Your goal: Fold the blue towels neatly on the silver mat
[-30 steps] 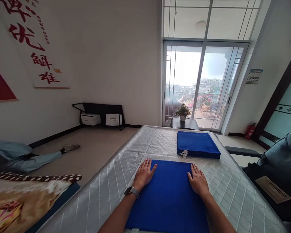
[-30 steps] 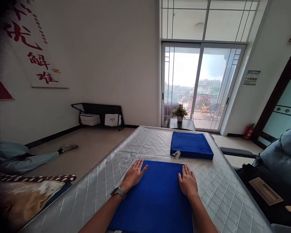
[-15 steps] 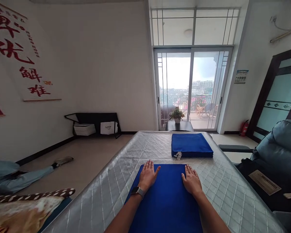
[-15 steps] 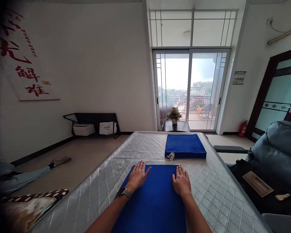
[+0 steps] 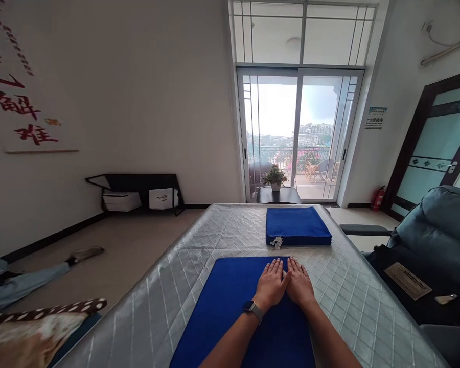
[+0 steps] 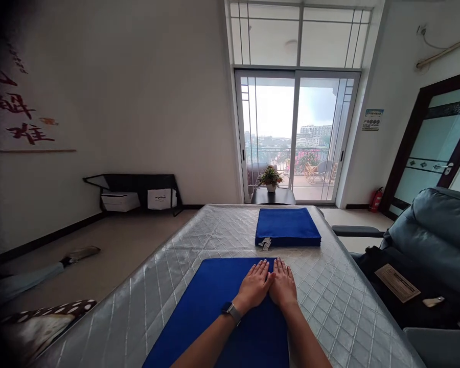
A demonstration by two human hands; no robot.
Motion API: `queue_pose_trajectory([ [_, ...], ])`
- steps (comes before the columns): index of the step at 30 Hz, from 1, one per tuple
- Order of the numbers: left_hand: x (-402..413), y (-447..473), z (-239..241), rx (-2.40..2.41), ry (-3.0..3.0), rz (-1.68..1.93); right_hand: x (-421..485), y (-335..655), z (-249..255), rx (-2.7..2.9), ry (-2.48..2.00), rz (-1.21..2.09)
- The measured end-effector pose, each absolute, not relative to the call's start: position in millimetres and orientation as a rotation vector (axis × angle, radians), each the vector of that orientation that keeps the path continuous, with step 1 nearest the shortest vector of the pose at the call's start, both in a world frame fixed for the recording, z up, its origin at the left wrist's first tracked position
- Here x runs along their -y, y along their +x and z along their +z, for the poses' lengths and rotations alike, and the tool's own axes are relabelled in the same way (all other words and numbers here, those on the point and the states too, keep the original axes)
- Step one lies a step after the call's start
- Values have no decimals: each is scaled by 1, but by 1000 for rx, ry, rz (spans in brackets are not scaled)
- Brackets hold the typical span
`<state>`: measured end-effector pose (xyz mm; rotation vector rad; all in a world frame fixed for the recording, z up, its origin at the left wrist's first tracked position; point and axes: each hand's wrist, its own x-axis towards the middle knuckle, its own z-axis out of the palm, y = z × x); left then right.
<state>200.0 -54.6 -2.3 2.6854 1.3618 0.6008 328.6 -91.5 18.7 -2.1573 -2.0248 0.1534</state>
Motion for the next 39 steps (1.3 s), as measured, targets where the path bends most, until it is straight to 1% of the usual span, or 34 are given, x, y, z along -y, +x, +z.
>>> queue_pose_trajectory([
  [6, 46, 151, -2, -1484, 2675, 515, 91, 326, 24, 1958, -2172, 205],
  [14, 19, 42, -13, -1821, 2550, 457, 93, 326, 26, 1968, -2178, 190],
  [18, 13, 5, -18, -1892, 2534, 408, 91, 326, 25, 1968, -2181, 185],
  [29, 15, 0, -16, -1906, 2472, 516, 87, 327, 18, 1984, -2209, 152],
  [39, 16, 0, -14, -1888, 2445, 527, 83, 328, 13, 1999, -2229, 112],
])
